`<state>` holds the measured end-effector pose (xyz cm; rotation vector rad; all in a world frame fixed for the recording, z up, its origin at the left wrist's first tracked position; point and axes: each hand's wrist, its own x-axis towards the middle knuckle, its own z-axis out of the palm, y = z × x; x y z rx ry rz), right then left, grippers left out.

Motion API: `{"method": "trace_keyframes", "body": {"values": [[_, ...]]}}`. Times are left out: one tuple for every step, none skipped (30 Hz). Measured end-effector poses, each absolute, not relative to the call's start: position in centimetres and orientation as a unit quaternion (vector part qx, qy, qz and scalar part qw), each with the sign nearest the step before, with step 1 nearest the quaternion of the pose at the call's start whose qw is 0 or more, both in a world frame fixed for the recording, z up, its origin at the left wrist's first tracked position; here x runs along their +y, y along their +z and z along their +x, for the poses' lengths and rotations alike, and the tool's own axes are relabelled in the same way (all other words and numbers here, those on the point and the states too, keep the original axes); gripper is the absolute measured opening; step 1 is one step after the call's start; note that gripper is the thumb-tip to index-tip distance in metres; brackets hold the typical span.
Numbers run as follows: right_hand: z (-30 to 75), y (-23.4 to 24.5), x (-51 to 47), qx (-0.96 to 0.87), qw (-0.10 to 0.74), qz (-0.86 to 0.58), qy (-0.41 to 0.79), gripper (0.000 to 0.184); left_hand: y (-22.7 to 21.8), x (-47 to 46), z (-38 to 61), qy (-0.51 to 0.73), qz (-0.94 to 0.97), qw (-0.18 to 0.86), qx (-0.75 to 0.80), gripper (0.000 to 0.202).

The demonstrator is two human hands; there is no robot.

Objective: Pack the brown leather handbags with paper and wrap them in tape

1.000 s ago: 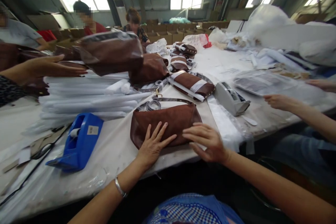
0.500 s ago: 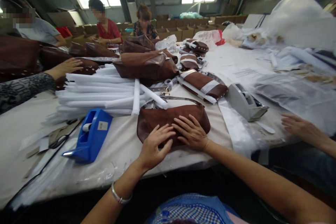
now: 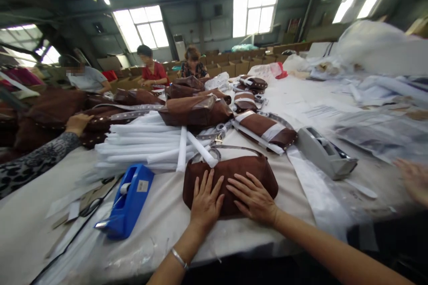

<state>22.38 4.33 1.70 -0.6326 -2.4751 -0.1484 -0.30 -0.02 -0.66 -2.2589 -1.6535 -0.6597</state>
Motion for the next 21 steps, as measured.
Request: {"method": "trace_keyframes", "body": {"values": [[22.5, 2.4, 4.4, -0.924, 0.300, -0.236, -0.026, 0.046, -0.6, 0.0, -0.3, -0.224, -0.777, 0.142, -0.571, 0.063], [22.6, 3.3, 4.6, -0.918, 0.316, -0.239, 0.013, 0.040, -0.6, 0.0, -0.4, -0.222, -0.774, 0.151, -0.574, 0.064], [22.7, 4.3, 5.1, -0.906, 0.338, -0.250, 0.057, 0.034, -0.7, 0.0, -0.4, -0.221, -0.771, 0.160, -0.575, 0.064], [22.8, 5.3, 5.9, -0.886, 0.363, -0.270, 0.098, 0.031, -0.9, 0.1, -0.4, -0.221, -0.769, 0.169, -0.575, 0.065], [22.8, 6.3, 6.9, -0.862, 0.389, -0.297, 0.129, 0.030, -1.0, 0.2, -0.4, -0.220, -0.768, 0.177, -0.575, 0.065], [22.6, 7.4, 8.1, -0.838, 0.409, -0.329, 0.146, 0.031, -1.1, 0.3, -0.5, -0.220, -0.768, 0.183, -0.572, 0.065], [22.2, 8.2, 9.5, -0.820, 0.420, -0.361, 0.149, 0.032, -1.2, 0.3, -0.4, -0.219, -0.769, 0.188, -0.570, 0.065], [21.5, 9.0, 10.9, -0.812, 0.416, -0.385, 0.144, 0.033, -1.2, 0.3, -0.4, -0.221, -0.768, 0.192, -0.569, 0.064], [20.6, 9.5, 12.2, -0.815, 0.396, -0.400, 0.137, 0.035, -1.2, 0.3, -0.4, -0.225, -0.766, 0.194, -0.570, 0.064], [19.4, 9.8, 13.4, -0.826, 0.363, -0.409, 0.134, 0.037, -1.1, 0.2, -0.3, -0.231, -0.762, 0.196, -0.572, 0.063], [17.9, 9.9, 14.4, -0.839, 0.322, -0.417, 0.136, 0.041, -1.0, 0.2, -0.3, -0.236, -0.759, 0.200, -0.574, 0.062], [16.4, 9.9, 15.2, -0.851, 0.276, -0.424, 0.141, 0.045, -1.0, 0.1, -0.3, -0.240, -0.754, 0.205, -0.576, 0.061], [14.7, 9.7, 15.8, -0.860, 0.232, -0.431, 0.145, 0.051, -0.9, 0.1, -0.2, -0.241, -0.751, 0.212, -0.577, 0.061], [13.0, 9.5, 16.3, -0.864, 0.196, -0.441, 0.145, 0.058, -0.9, 0.0, -0.2, -0.240, -0.749, 0.220, -0.577, 0.061], [11.3, 9.3, 16.7, -0.865, 0.169, -0.450, 0.142, 0.064, -0.8, 0.0, -0.2, -0.238, -0.747, 0.229, -0.577, 0.061], [9.6, 9.2, 17.0, -0.865, 0.151, -0.458, 0.141, 0.069, -0.8, 0.0, -0.2, -0.238, -0.744, 0.238, -0.577, 0.061], [8.1, 9.0, 17.4, -0.864, 0.141, -0.461, 0.143, 0.072, -0.7, 0.0, -0.2, -0.238, -0.741, 0.246, -0.578, 0.061], [6.7, 9.0, 17.8, -0.864, 0.137, -0.461, 0.149, 0.072, -0.6, 0.0, -0.2, -0.239, -0.738, 0.252, -0.578, 0.061], [5.4, 9.0, 18.2, -0.866, 0.138, -0.454, 0.159, 0.069, -0.6, 0.1, -0.2, -0.241, -0.736, 0.257, -0.578, 0.061], [4.2, 9.1, 18.5, -0.870, 0.140, -0.441, 0.171, 0.065, -0.6, 0.1, -0.2, -0.242, -0.735, 0.260, -0.578, 0.061], [3.2, 9.2, 18.9, -0.876, 0.145, -0.423, 0.182, 0.060, -0.7, 0.2, -0.2, -0.242, -0.734, 0.261, -0.578, 0.061]]}}
